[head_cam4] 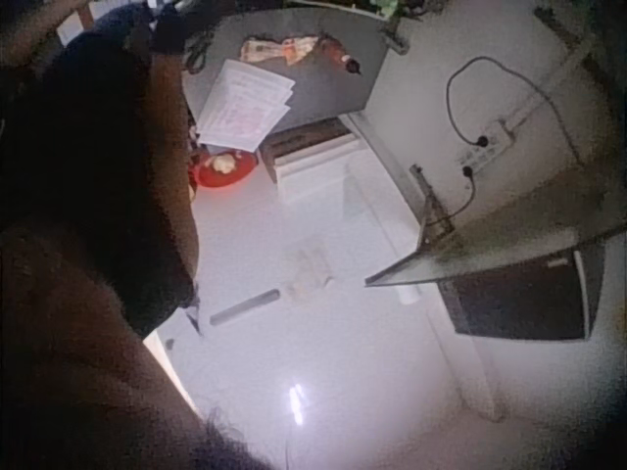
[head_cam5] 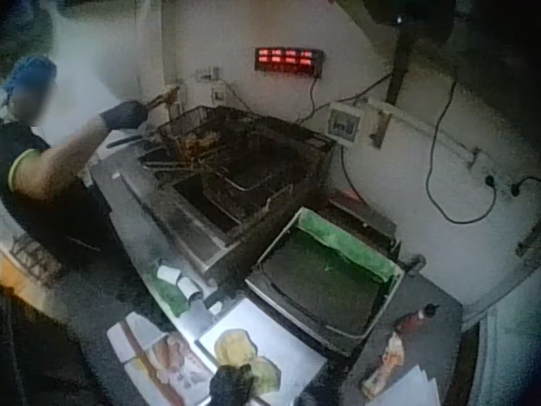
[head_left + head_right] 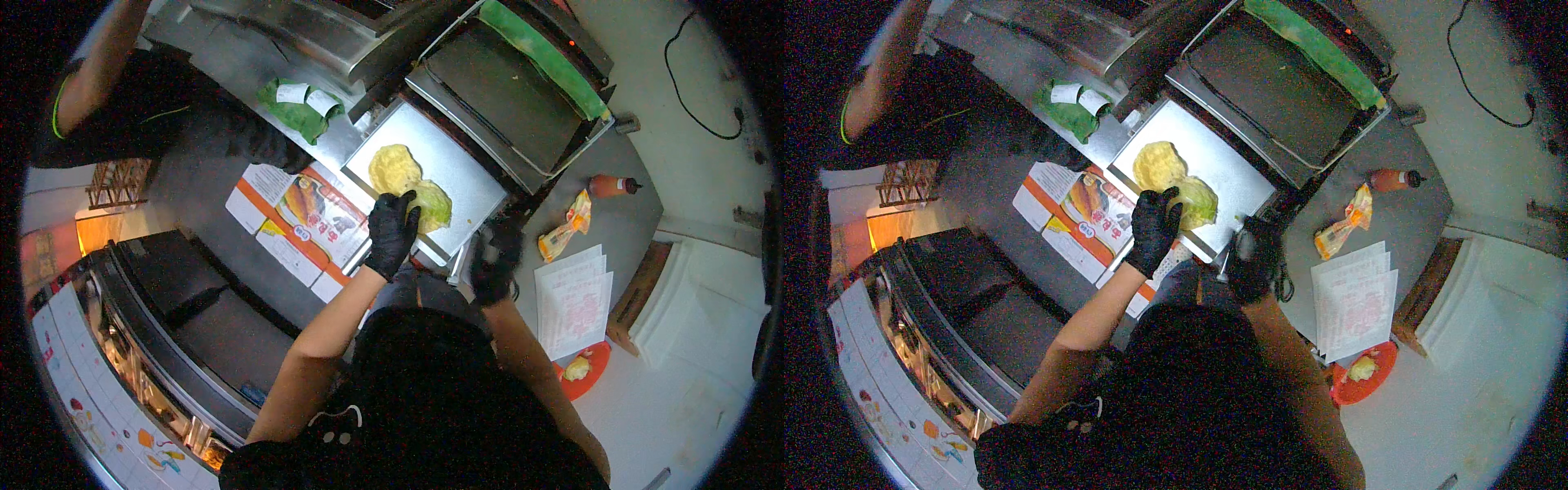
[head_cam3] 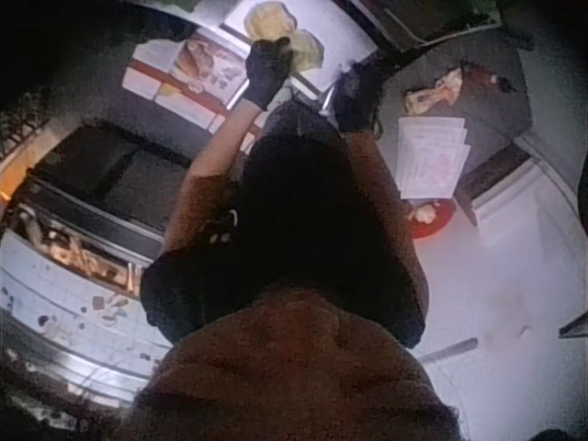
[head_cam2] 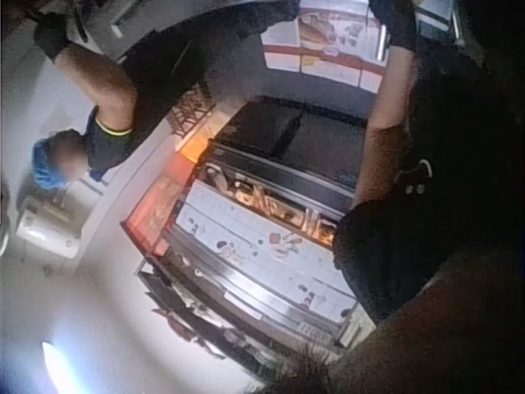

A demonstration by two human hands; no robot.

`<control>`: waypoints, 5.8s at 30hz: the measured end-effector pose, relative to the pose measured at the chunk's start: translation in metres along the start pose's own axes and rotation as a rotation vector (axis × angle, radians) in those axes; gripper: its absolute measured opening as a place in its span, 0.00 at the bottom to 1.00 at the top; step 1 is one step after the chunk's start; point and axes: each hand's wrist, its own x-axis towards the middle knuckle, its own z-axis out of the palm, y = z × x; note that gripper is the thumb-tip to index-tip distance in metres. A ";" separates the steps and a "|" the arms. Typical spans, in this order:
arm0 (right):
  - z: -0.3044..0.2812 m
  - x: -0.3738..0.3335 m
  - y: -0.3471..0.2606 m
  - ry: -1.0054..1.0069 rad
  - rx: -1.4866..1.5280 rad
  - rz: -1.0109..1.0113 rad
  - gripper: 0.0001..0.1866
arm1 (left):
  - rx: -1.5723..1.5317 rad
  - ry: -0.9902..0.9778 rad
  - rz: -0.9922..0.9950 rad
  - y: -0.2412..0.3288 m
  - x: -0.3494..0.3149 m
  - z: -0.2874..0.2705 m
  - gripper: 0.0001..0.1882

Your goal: The person cuts open round tortillas with scissors, places them on a griddle, adds shredded lettuce and a shredded meat mixture, then wraps each assembled taco in paper and hands it to a customer.

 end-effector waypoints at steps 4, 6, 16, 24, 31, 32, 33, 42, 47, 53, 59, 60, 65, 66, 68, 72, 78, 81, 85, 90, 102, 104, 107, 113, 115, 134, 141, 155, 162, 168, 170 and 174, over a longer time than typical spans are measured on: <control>-0.073 0.005 0.119 0.402 -0.031 0.175 0.14 | -0.139 0.013 -0.053 -0.004 -0.008 0.007 0.15; -0.091 -0.012 0.260 0.431 -0.269 0.313 0.19 | -0.210 0.004 -0.052 0.003 -0.010 0.005 0.14; -0.052 0.055 0.395 0.245 0.935 1.105 0.22 | -0.238 0.261 -0.085 0.016 -0.046 -0.024 0.13; -0.154 -0.013 0.255 0.120 0.981 0.745 0.20 | -0.996 -0.340 -0.148 0.095 -0.099 -0.010 0.19; -0.116 -0.012 0.029 -0.172 0.440 0.279 0.20 | -1.379 -0.326 -0.034 0.190 -0.063 0.021 0.31; -0.106 -0.004 0.000 -0.237 0.253 0.278 0.21 | -1.701 -0.290 -0.442 0.191 -0.060 0.021 0.26; -0.102 0.004 -0.023 -0.299 0.068 0.279 0.23 | -1.541 -0.275 -0.546 0.193 -0.044 -0.003 0.19; -0.043 0.018 -0.043 -0.562 -0.379 -0.240 0.06 | -2.227 -0.627 -1.014 0.113 -0.024 0.020 0.19; -0.023 0.019 -0.037 -0.600 -0.381 -0.451 0.05 | -2.254 -0.581 -1.080 0.095 -0.023 0.021 0.20; -0.013 0.038 -0.048 -0.611 -0.565 -0.583 0.06 | -2.161 -0.368 -0.806 0.089 -0.006 0.028 0.19; -0.017 0.049 -0.039 -0.626 -0.795 -0.524 0.06 | -2.229 -0.468 -0.728 0.102 0.005 0.063 0.14; -0.021 0.048 -0.037 -0.630 -0.775 -0.539 0.06 | -2.188 -0.437 -0.660 0.104 0.001 0.067 0.15; -0.041 0.032 -0.050 -0.706 -0.526 -0.532 0.09 | -2.212 -0.446 -0.819 0.110 -0.031 0.043 0.21; -0.038 0.027 -0.051 -0.711 -0.490 -0.440 0.09 | -2.115 -0.436 -0.637 0.101 -0.041 0.064 0.22; -0.034 0.024 -0.055 -0.713 -0.520 -0.515 0.09 | -2.107 -0.437 -0.593 0.097 -0.046 0.057 0.23; -0.015 0.018 -0.056 -0.770 -0.500 -0.134 0.10 | -2.723 -0.547 -0.669 0.082 -0.043 0.026 0.21; -0.004 0.037 -0.037 -0.729 -0.220 -0.281 0.10 | -2.247 -0.315 -0.847 0.085 -0.005 0.026 0.15; -0.008 0.054 -0.054 -0.833 -0.480 -0.222 0.07 | -2.250 -0.402 -0.717 0.089 0.005 0.038 0.14; -0.020 0.041 -0.043 -0.706 -0.492 -0.278 0.10 | -2.430 -0.454 -0.694 0.105 -0.001 0.048 0.14; -0.026 0.027 -0.041 -0.615 -0.455 -0.435 0.11 | -2.307 -0.428 -0.806 0.099 -0.030 0.051 0.13; -0.028 0.016 -0.029 -0.481 -0.597 -0.249 0.09 | -2.266 -0.511 -0.994 0.099 -0.017 0.043 0.17; -0.037 0.008 -0.017 -0.426 -0.489 -0.117 0.11 | -2.064 -0.496 -0.909 0.106 -0.022 0.051 0.18; -0.049 -0.012 0.015 -0.321 -0.103 0.139 0.16 | -1.712 -0.545 -0.490 0.124 -0.039 0.029 0.18; -0.087 -0.048 0.051 0.013 0.824 0.736 0.17 | -1.562 -0.699 -0.307 0.143 -0.092 0.071 0.27; -0.102 -0.058 0.073 0.008 0.860 0.802 0.15 | -0.886 -0.688 -0.083 0.138 -0.110 0.087 0.30; -0.155 -0.073 0.129 -0.304 0.520 0.365 0.13 | -0.654 -0.735 -0.165 0.133 -0.174 0.011 0.18; -0.080 -0.102 0.075 -0.206 0.299 0.165 0.15 | -0.754 -0.623 -0.337 0.098 -0.195 -0.010 0.15; 0.027 -0.093 0.031 0.014 -0.184 0.310 0.17 | -0.703 -0.737 -0.337 0.003 -0.194 -0.094 0.18; 0.025 -0.086 0.018 -0.159 -0.483 0.180 0.08 | -0.987 -0.729 -0.594 -0.026 -0.194 -0.104 0.16; -0.036 -0.104 0.009 -0.046 -0.407 0.109 0.09 | -0.833 -0.768 -0.396 -0.020 -0.189 -0.109 0.15; -0.063 -0.123 0.037 0.019 -0.440 0.168 0.10 | -0.768 -0.748 -0.295 -0.016 -0.188 -0.110 0.15; -0.116 -0.109 0.085 0.197 0.462 0.785 0.14 | -0.853 -0.709 -0.519 -0.011 -0.195 -0.098 0.15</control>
